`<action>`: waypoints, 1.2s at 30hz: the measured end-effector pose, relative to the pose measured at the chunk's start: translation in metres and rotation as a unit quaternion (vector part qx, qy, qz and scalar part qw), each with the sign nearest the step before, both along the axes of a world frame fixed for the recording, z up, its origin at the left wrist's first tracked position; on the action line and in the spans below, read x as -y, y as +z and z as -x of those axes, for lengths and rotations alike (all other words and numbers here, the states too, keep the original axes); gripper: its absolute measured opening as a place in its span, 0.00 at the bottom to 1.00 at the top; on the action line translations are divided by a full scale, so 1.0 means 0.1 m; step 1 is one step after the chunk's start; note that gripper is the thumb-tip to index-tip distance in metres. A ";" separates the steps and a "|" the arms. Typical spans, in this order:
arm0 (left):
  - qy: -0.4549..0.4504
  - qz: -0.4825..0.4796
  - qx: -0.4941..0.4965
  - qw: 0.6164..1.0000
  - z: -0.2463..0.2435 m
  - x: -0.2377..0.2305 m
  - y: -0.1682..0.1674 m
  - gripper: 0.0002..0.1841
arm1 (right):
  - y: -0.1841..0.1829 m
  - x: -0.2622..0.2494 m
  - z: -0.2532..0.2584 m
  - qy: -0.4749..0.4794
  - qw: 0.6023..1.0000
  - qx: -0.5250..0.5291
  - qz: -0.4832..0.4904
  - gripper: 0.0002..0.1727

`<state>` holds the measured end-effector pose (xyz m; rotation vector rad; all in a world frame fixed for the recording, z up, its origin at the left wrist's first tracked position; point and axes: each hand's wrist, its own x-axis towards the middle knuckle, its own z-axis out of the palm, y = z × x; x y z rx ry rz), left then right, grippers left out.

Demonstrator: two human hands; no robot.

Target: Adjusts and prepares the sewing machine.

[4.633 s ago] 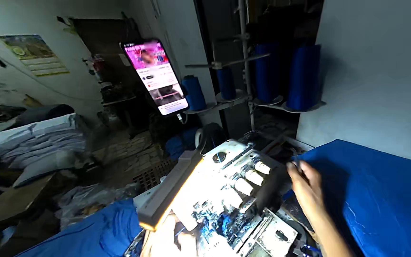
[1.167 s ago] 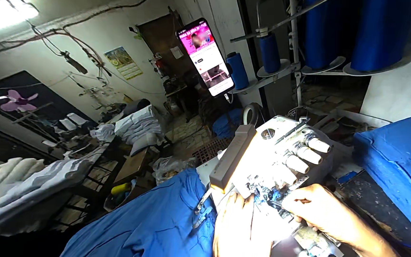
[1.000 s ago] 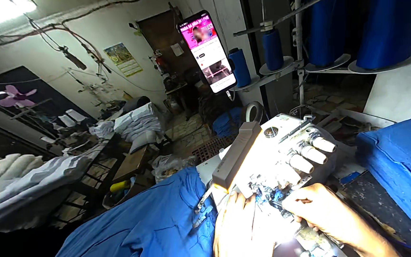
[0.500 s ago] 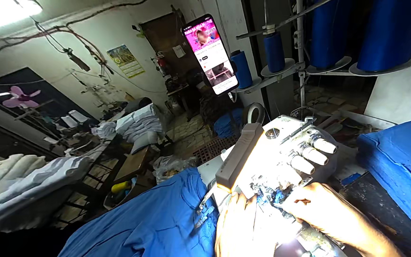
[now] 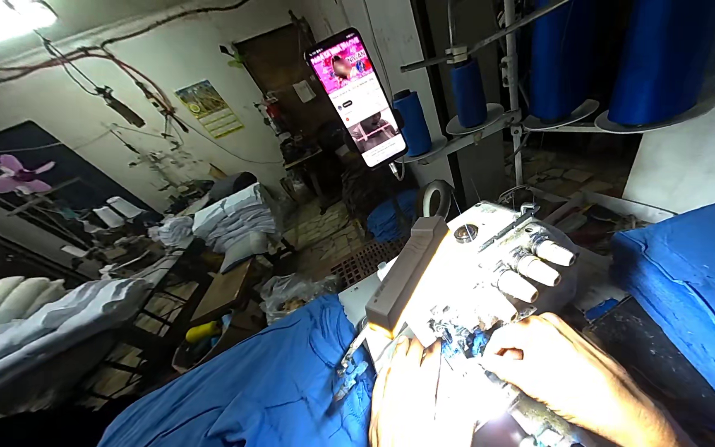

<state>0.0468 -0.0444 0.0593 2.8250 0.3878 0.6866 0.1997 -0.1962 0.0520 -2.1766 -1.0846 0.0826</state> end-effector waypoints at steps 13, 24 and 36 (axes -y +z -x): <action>0.048 -0.007 -0.019 0.999 0.20 0.01 -0.07 0.32 | 0.13 0.33 0.19 -0.019 0.975 0.193 0.104 0.06; 0.020 0.029 -0.004 0.999 0.48 -0.15 -0.17 0.31 | 0.38 0.51 0.20 -0.046 0.976 0.080 0.198 0.08; -0.074 -0.195 0.028 0.978 -0.13 0.63 -0.01 0.09 | 0.94 0.65 0.37 -0.015 0.963 0.051 0.264 0.09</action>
